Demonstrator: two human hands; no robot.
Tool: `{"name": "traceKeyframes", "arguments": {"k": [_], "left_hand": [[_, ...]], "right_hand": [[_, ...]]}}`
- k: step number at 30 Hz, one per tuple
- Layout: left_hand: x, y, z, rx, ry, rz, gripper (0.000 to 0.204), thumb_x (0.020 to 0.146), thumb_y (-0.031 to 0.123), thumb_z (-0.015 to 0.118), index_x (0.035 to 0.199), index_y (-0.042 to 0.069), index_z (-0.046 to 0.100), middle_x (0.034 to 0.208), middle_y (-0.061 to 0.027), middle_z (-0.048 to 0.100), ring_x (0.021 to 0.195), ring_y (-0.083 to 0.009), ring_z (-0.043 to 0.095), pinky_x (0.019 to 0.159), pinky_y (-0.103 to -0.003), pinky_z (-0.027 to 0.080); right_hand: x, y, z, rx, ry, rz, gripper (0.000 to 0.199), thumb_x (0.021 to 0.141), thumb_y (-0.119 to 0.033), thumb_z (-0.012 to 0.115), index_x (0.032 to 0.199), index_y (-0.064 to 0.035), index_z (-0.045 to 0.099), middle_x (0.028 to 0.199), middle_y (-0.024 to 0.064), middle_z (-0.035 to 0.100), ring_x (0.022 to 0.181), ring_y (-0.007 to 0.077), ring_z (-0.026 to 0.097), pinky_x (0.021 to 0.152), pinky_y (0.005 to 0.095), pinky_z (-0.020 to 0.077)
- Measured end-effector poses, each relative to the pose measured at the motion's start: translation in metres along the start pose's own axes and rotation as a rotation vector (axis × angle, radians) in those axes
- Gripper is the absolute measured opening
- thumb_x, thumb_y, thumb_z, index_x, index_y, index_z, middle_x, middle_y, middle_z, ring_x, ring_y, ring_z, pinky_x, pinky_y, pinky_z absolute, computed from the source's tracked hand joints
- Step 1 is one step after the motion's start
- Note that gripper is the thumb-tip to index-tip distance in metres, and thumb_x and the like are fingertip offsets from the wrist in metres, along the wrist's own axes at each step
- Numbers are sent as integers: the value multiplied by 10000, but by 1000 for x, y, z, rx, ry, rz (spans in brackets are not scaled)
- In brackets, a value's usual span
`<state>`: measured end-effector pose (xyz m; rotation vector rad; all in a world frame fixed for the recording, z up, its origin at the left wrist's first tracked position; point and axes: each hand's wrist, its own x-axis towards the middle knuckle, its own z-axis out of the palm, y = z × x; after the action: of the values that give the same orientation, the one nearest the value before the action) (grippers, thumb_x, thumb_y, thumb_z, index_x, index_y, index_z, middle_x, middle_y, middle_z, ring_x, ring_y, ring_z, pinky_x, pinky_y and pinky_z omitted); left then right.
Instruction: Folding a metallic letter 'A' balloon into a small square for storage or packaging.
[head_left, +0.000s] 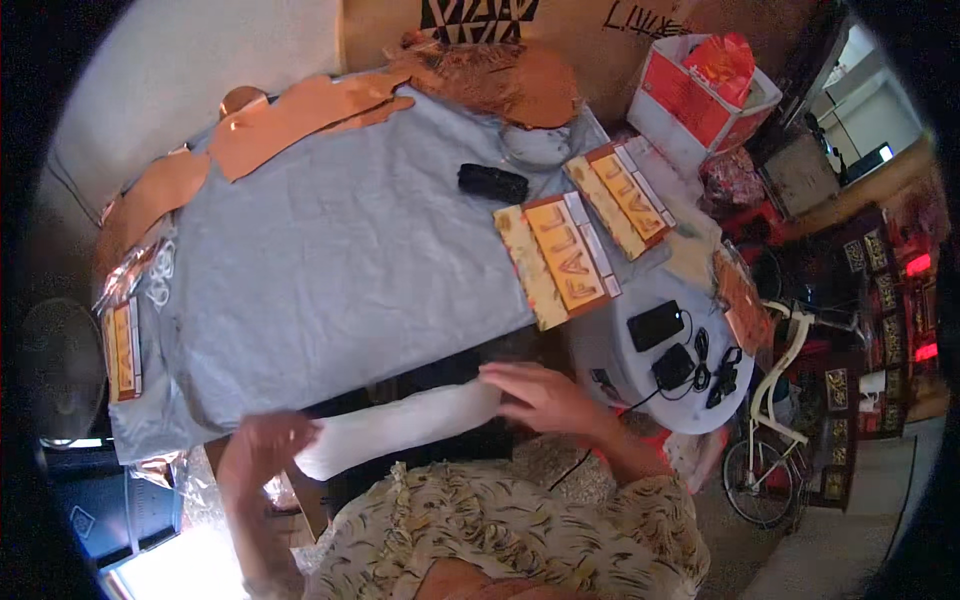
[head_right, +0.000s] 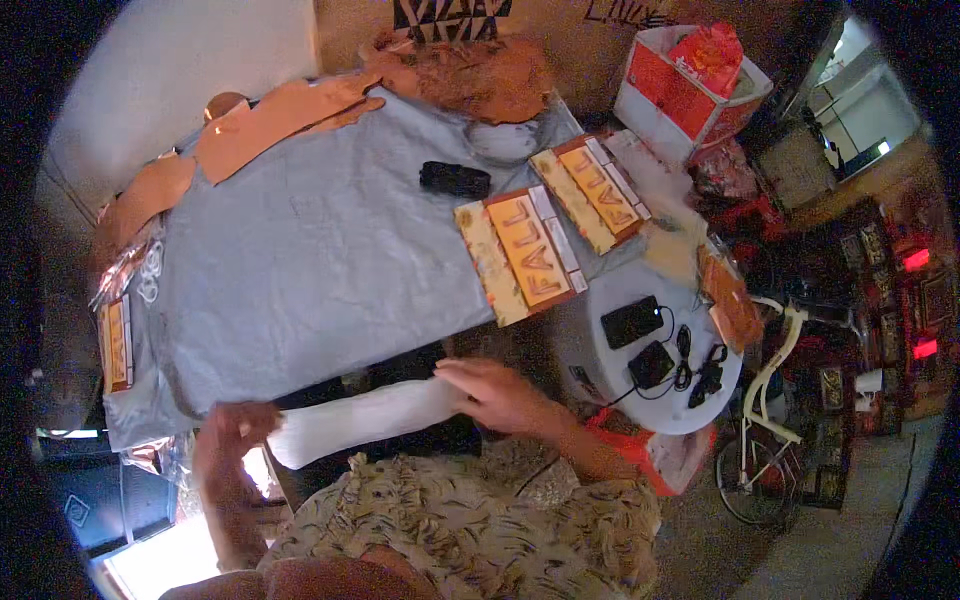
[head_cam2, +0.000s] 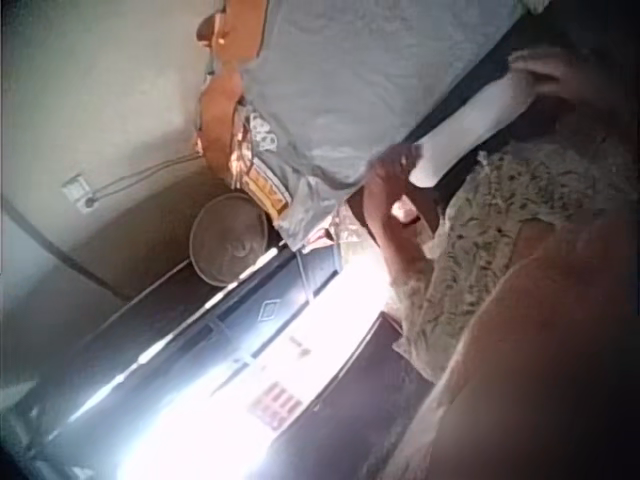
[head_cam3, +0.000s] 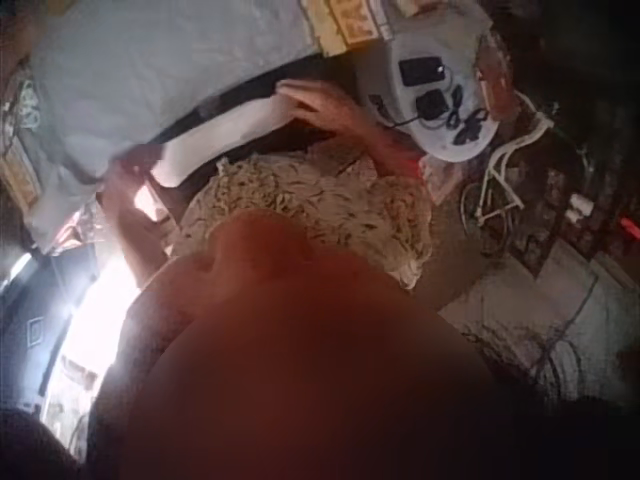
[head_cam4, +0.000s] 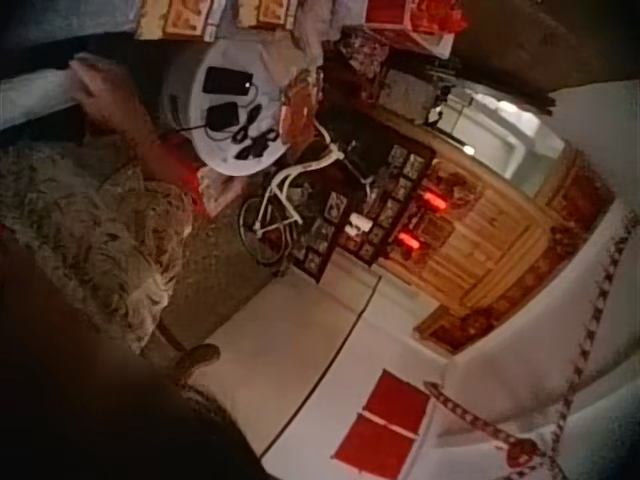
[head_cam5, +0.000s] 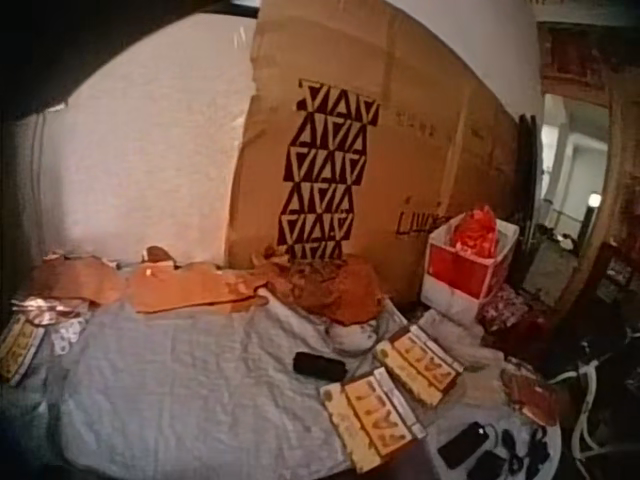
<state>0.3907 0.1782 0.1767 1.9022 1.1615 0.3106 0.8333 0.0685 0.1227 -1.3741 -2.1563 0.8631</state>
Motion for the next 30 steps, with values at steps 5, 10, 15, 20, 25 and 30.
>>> {"name": "traceKeyframes", "arguments": {"k": [5,10,15,20,25,30], "left_hand": [[200,121,8,259,184,555,131,898,54,727,1019,27,769,966,-172,740,877,-364,715,767,-399,566],[428,138,50,311,348,795,173,942,168,673,1022,57,778,997,-178,743,932,-395,712,794,-464,580],[554,149,81,847,346,605,217,900,117,589,994,103,784,972,-174,751,889,-386,738,757,-489,608],[606,136,97,865,344,754,190,926,175,619,972,71,771,915,-155,763,822,-355,746,693,-485,607],[631,141,89,462,659,832,380,828,401,830,857,30,756,839,-183,748,845,-393,738,740,-463,598],[642,149,50,139,262,777,508,764,606,872,874,113,815,779,-115,761,691,-268,721,685,-413,566]], "right_hand": [[25,6,-79,-94,357,60,341,924,-91,757,1250,-7,702,1198,190,742,1123,322,721,964,398,566],[57,31,-125,-123,473,62,268,934,-54,736,1192,14,718,1160,191,745,1062,323,736,918,387,573],[83,70,-148,-149,508,88,239,951,-54,719,1179,18,718,1159,174,749,1040,301,742,890,372,571],[91,84,-169,-178,491,140,237,955,-79,720,1173,14,721,1088,169,765,987,295,753,865,364,570],[100,105,-186,-228,552,192,222,965,-76,708,1166,17,729,1066,158,777,963,250,759,850,355,573],[141,134,-220,-218,699,171,222,982,-72,691,1183,12,733,1068,143,785,982,200,753,861,342,573]]}}
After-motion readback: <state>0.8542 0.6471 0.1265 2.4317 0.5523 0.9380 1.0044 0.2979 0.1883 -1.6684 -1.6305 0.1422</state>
